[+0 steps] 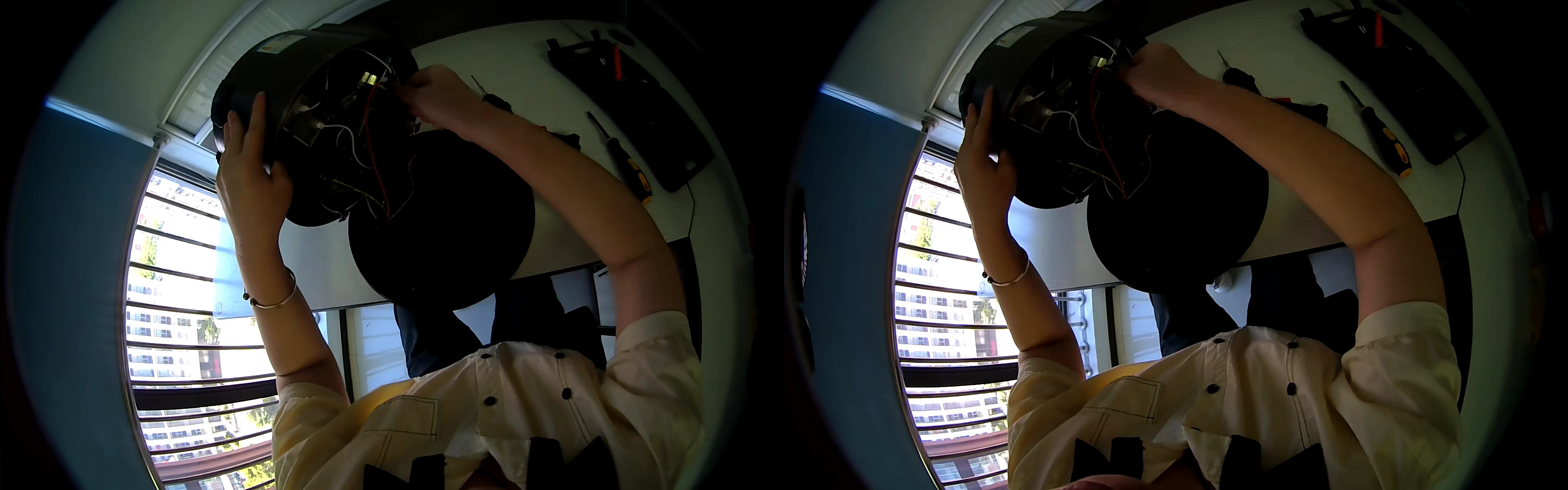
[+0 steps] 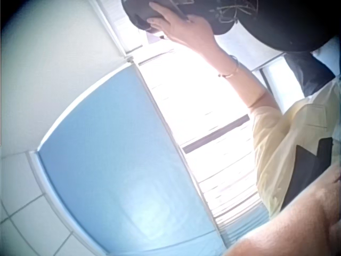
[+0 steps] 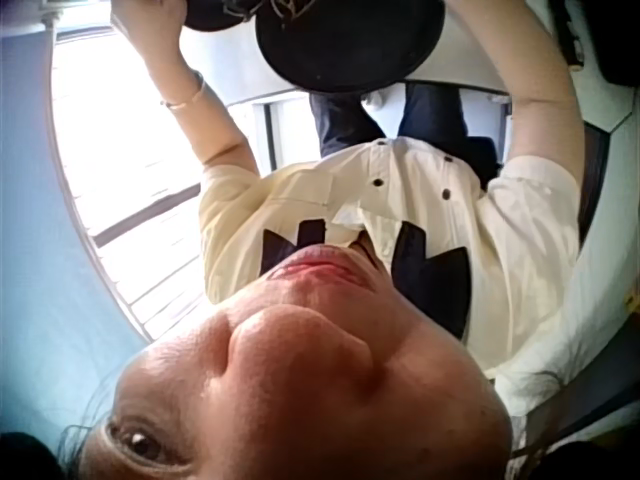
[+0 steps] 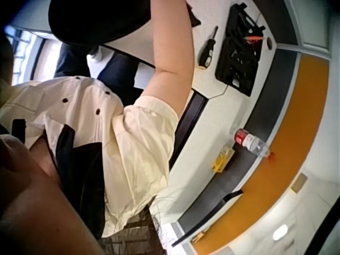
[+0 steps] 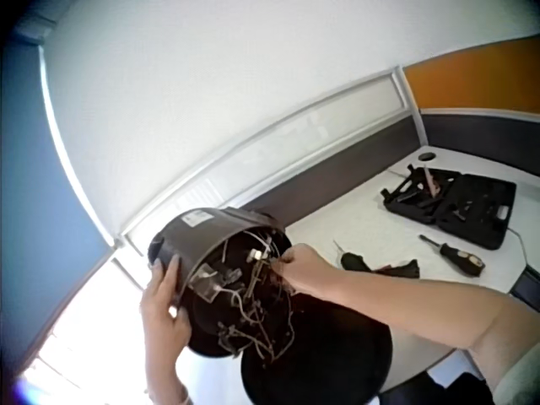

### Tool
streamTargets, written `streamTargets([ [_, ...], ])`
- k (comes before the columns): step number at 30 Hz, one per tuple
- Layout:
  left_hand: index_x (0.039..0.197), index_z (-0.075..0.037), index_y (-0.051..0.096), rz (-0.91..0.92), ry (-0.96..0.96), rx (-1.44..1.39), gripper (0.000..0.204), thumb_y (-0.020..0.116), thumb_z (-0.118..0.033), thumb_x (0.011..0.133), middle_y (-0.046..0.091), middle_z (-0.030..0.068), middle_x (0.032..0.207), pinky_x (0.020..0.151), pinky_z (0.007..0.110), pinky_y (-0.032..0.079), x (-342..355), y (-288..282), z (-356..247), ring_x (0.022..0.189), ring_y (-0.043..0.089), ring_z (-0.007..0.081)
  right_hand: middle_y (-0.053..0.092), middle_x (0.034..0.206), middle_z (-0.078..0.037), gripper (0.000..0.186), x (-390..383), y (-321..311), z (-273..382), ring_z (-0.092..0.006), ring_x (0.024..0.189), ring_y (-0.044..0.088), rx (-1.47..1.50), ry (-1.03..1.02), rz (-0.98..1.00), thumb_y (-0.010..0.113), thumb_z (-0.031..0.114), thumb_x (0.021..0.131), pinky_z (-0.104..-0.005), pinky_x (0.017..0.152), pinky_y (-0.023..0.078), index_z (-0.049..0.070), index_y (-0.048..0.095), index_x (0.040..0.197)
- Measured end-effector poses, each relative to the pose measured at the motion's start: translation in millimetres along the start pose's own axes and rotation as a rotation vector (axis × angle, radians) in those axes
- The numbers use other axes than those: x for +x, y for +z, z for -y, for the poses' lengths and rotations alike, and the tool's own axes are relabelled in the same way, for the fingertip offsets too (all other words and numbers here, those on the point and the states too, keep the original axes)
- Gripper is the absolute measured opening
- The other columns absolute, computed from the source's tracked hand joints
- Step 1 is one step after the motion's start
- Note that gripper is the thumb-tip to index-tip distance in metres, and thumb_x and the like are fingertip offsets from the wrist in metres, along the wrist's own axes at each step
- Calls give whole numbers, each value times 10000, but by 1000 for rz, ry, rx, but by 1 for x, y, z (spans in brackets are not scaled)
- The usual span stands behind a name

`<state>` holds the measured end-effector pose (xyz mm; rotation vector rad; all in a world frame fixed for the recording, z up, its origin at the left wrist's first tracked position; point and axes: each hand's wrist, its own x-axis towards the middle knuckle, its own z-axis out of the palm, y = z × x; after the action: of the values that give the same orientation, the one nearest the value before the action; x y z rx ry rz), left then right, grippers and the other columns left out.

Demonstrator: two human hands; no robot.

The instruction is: The person uses a power drill to remove screws from a black cylindrical device, then manipulates internal wires by hand. The person continues to adjust and connect wires inside the device throughout the clip.

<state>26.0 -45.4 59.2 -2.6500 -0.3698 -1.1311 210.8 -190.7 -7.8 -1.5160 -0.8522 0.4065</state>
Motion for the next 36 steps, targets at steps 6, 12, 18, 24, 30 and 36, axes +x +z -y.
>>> streamTargets([
  [6, 1334, -263, 397, 19, 0, -1, 776, 541, 72, 648, 423, 248, 1295, 898, 417, 463, 1, -1, -1, 1191, 429, 379, 372, 571, 42, 259, 19, -17, -4, -1, 424, 275, 863, 422, 384, 440, 136, 914, -149, 348, 163, -101, 539, 946],
  [12, 1331, -260, 403, 18, -3, -13, 784, 546, 73, 635, 424, 249, 1294, 889, 419, 465, -1, -1, 0, 1190, 431, 379, 397, 586, 20, 238, 14, -15, 2, -5, 448, 311, 889, 416, 361, 443, 91, 896, -129, 350, 206, -108, 538, 984],
  [18, 1321, -273, 418, 26, -47, -36, 776, 555, 63, 634, 429, 236, 1297, 882, 413, 470, 0, -1, -1, 1173, 455, 375, 519, 675, -62, 229, 11, -17, 14, -30, 461, 383, 769, 405, 267, 454, 83, 884, -123, 352, 263, -111, 544, 968],
  [24, 1275, -217, 472, -97, -11, -91, 654, 641, -36, 669, 432, 219, 1299, 930, 441, 426, -5, -3, -8, 1208, 405, 404, 576, 671, -65, 243, -18, -15, 25, -43, 482, 448, 202, 225, 264, 483, 157, 902, -156, 368, 295, -14, 593, 1035],
  [30, 898, -8, 662, -353, 152, -375, 196, 683, -65, 711, 566, 96, 834, 610, 299, 423, -58, -1, -65, 713, 529, 217, 549, 590, -49, 350, -63, 1, 1, -113, 513, 530, -293, -181, 216, 532, 135, 888, -239, 501, 417, 7, 474, 1208],
  [36, 863, 35, 643, 231, -330, -1061, 127, 650, -57, 776, 606, 79, 747, 517, 220, 416, -76, 20, -93, 595, 533, 109, 606, 688, -154, 475, -110, 14, -1, -277, 613, 629, -481, -524, 80, 560, 38, 831, -332, 528, 472, 2, 327, 1243],
])
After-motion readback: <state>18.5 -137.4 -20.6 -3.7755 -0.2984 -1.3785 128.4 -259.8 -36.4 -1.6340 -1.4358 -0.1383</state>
